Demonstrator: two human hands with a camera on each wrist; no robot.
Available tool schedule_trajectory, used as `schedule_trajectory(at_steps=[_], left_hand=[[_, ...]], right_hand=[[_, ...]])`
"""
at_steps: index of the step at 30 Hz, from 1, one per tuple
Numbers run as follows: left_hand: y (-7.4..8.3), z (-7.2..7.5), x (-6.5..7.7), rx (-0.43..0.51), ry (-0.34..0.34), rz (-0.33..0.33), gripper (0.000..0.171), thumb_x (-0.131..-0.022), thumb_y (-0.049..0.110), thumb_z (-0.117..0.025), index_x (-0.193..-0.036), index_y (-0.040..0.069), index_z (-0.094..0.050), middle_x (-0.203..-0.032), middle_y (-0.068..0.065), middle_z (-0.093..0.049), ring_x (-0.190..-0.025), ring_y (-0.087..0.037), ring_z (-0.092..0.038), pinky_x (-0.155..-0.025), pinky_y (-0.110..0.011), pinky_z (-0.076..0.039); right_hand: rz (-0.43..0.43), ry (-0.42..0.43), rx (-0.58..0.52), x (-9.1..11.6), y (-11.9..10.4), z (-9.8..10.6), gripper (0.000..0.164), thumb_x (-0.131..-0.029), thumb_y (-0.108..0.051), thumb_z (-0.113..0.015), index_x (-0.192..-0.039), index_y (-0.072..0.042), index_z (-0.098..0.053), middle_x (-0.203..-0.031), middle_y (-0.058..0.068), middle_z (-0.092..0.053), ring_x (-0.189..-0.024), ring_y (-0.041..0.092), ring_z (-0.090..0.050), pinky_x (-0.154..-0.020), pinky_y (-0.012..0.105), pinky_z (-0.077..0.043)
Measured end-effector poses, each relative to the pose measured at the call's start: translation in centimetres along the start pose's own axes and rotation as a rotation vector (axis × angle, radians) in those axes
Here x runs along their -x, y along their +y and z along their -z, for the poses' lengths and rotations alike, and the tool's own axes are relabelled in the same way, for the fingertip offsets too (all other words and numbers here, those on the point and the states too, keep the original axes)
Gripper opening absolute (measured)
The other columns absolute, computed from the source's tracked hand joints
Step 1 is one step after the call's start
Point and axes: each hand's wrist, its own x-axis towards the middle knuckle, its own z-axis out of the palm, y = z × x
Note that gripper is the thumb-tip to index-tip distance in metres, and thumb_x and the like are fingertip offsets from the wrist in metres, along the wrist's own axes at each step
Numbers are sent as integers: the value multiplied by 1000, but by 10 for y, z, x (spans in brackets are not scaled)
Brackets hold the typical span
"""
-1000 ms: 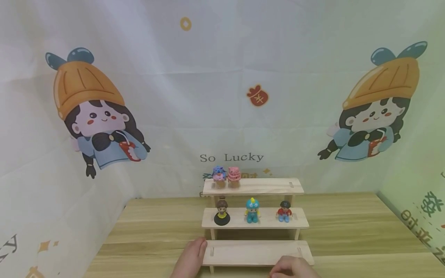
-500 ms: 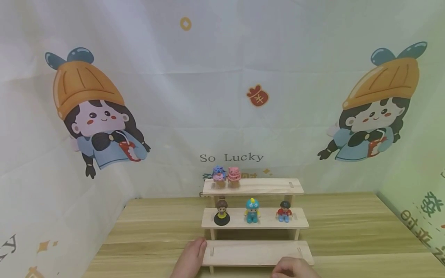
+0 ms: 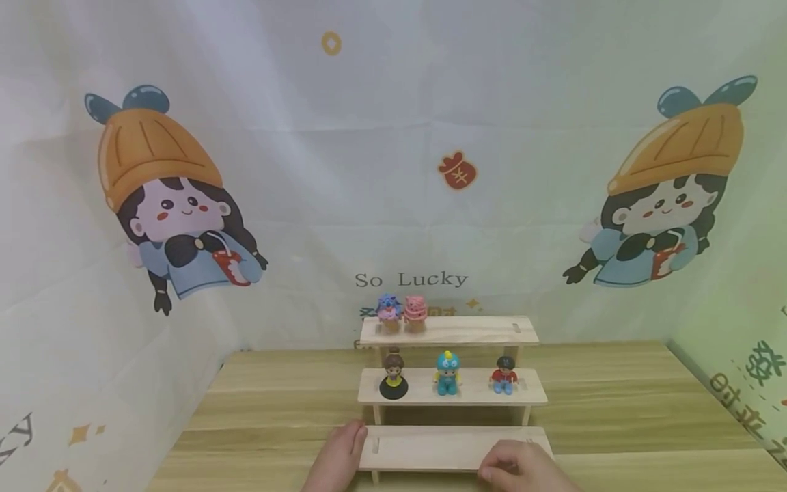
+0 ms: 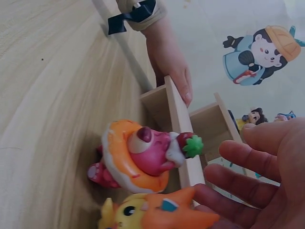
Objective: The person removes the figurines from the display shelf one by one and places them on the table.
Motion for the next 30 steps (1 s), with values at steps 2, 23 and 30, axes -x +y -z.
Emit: schedule_trajectory(at_steps=[2,23,30], left_hand=[[0,0,1,2,1,7,28,-101,20,-45,-110,-1,-61,-108,-21,-66,-104,-42,-59,-92,-55,-47],[-2,-1,1,0,7,-20,30,-102,22,-44,-110,0,-61,-108,-19,-66,-102,-40,-59,-91,-54,-48],[-1,0,4,16,11,-5,27,-101,18,-45,-109,-1,-62,-109,-21,-66,-104,-42,-59,-92,-56,-47]], right_hand=[[-8,5,-1,-2,-4,2,18,-93,-23,-62,-87,-7,-71,-82,-7,-66,-79,-6,-55,-69,19,-51],[143,214,194,-32,-61,45,11,-91,-21,-65,-86,-12,-70,-83,-3,-68,-77,0,-61,-65,20,-55],[89,263,281,-47,-81,57,10,-91,-19,-65,-86,-12,-70,-85,-4,-69,-78,4,-61,-69,22,-54]])
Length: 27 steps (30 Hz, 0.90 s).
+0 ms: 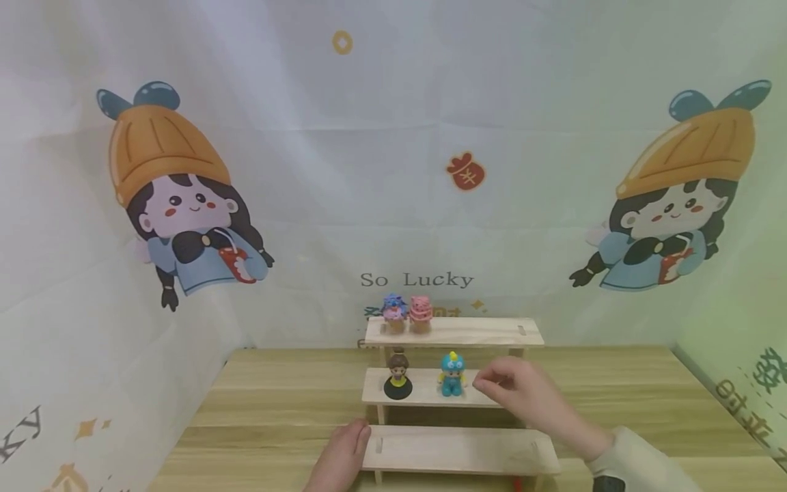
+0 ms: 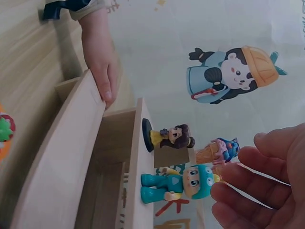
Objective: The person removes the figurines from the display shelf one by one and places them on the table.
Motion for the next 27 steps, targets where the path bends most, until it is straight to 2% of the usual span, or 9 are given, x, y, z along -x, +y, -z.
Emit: schedule_trajectory(at_steps=[10,21,27], left_hand=[[1,2,1,-11,-6,1,25,-100,17,-46,-106,0,-62,-106,-19,-67,-102,-41,-60,-90,-55,-48],[1,1,0,3,-28,27,27,-100,18,-45,-110,-2,-61,-106,-21,-66,-102,-42,-59,-90,-57,-48],[1,2,-1,0,-26,21,27,-100,18,-45,-109,-2,-61,-107,-21,-66,-102,-42,-59,-90,-56,-47]], right_hand=[[45,49,55,-30,-2,4,4,-88,-11,-67,-85,-11,-69,-83,-1,-71,-77,10,-65,-68,21,-55],[-36,92,91,-62,7,-7,13,-92,-16,-64,-100,-7,-68,-93,3,-72,-82,18,-67,-71,33,-56],[-91,91,102,-77,8,-9,20,-93,-21,-63,-107,-7,-66,-99,6,-71,-90,22,-66,-75,38,-55]])
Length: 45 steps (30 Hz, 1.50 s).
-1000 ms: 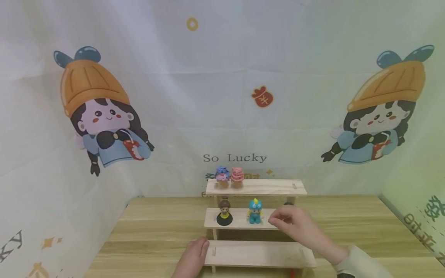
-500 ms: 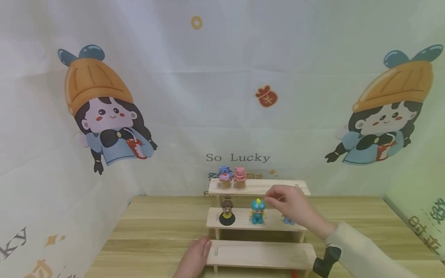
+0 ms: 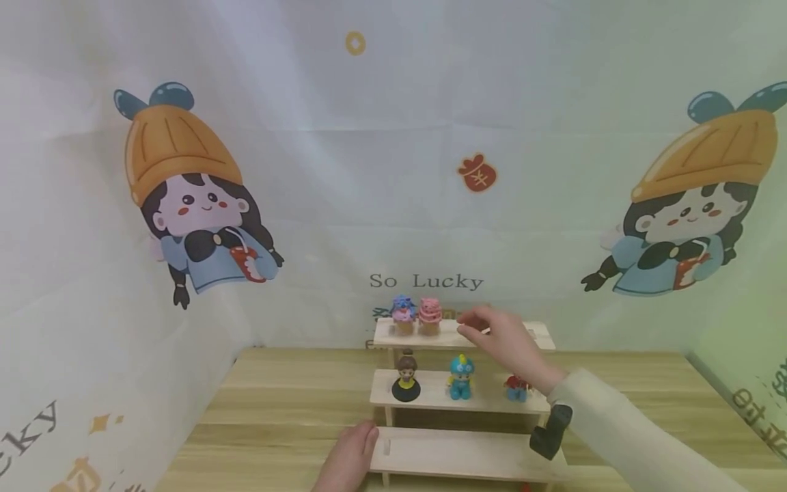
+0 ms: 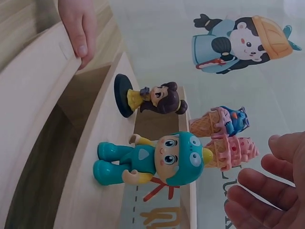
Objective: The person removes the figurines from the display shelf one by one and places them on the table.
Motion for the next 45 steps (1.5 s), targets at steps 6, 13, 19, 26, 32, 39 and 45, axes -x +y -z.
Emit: schedule_trajectory(at_steps=[6,13,19,26,32,39,45], left_hand=[[0,2,0,-16,4,-17,25,-101,18,-45,-106,-1,-61,-103,-18,-66,-99,-40,-60,-88,-54,-49],[-2,-1,0,-16,14,-15,22,-100,18,-47,-102,1,-62,-98,-15,-66,-95,-37,-61,-85,-53,-50],[-2,-1,-1,7,-5,19,26,-101,21,-45,-105,1,-62,-101,-16,-67,-98,-39,-60,-87,-54,-49],[-3,-1,-2,10,-6,27,27,-101,22,-45,-107,1,-62,-104,-16,-67,-101,-39,-60,-89,-54,-49],[-3,-2,-1,2,5,8,24,-101,20,-45,-103,2,-61,-98,-14,-67,-96,-37,-60,-85,-53,-50],[-3,-3,0,-16,13,-7,23,-100,19,-46,-103,2,-61,-99,-15,-66,-96,-37,-60,-86,-53,-50],[-4,-2,-1,-23,15,-13,21,-100,17,-46,-101,2,-61,-96,-13,-66,-94,-36,-60,-85,-52,-50]], right_hand=[[-33,-19,-20,-14,-4,-4,32,-95,-25,-61,-120,-5,-60,-113,11,-68,-103,27,-63,-87,43,-53],[-58,-21,-41,-31,-11,-12,38,-96,-26,-58,-128,-5,-57,-123,14,-64,-111,30,-61,-94,46,-50],[-157,-51,-89,-41,-16,-18,41,-99,-31,-53,-132,-8,-54,-127,14,-61,-115,30,-59,-97,46,-48],[-178,-33,-118,-47,-18,-24,37,-98,-29,-54,-128,-7,-58,-127,13,-62,-116,30,-59,-98,46,-48],[-188,-19,-132,-49,-17,-29,34,-98,-30,-54,-123,-9,-62,-118,10,-67,-105,25,-64,-93,45,-51],[-212,-20,-171,-51,-15,-31,31,-98,-29,-55,-121,-9,-63,-112,9,-69,-97,22,-65,-83,38,-55],[-248,-14,-225,-54,-15,-34,29,-98,-25,-56,-119,-8,-64,-114,10,-68,-98,23,-67,-82,33,-57]])
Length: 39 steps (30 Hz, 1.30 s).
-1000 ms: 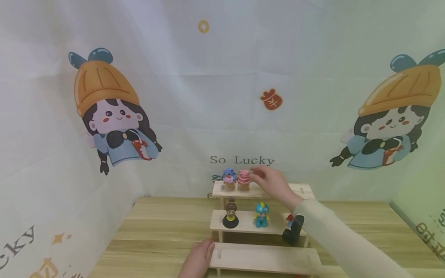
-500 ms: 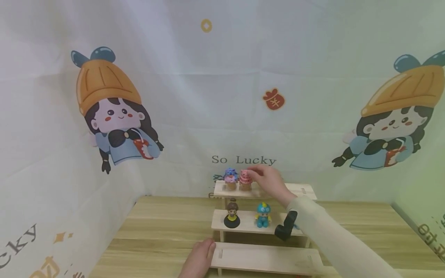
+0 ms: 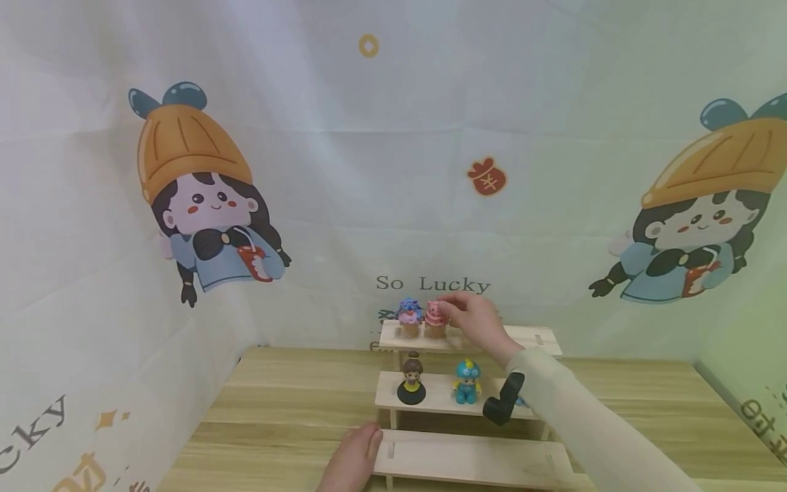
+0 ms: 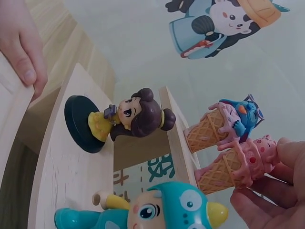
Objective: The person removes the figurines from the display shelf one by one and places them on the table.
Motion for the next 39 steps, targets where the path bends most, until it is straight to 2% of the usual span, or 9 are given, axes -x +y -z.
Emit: schedule_trajectory(at_steps=[8,17,30,39], left_hand=[[-1,0,0,-15,27,-34,21,-100,19,-46,-98,5,-62,-91,-10,-66,-90,-32,-61,-80,-48,-51],[-1,-3,1,-10,39,-39,20,-99,18,-48,-97,5,-62,-91,-9,-66,-89,-32,-61,-80,-48,-51],[1,0,2,20,24,-2,26,-100,20,-46,-108,0,-62,-104,-19,-67,-101,-40,-60,-89,-55,-48],[0,-2,1,15,22,1,22,-100,19,-45,-101,4,-61,-100,-15,-67,-98,-38,-60,-88,-54,-49]], right_hand=[[-33,1,-89,-2,2,-2,28,-97,-23,-58,-118,-7,-64,-116,11,-67,-99,22,-68,-83,32,-57],[-41,8,-124,3,3,-1,28,-96,-24,-58,-119,-9,-64,-118,10,-66,-103,23,-66,-89,37,-55],[-23,22,-112,9,-2,5,30,-96,-27,-58,-119,-9,-63,-117,10,-67,-101,23,-67,-90,39,-54],[-14,16,-111,17,-10,9,28,-96,-26,-58,-119,-10,-64,-116,8,-67,-99,22,-68,-93,43,-52]])
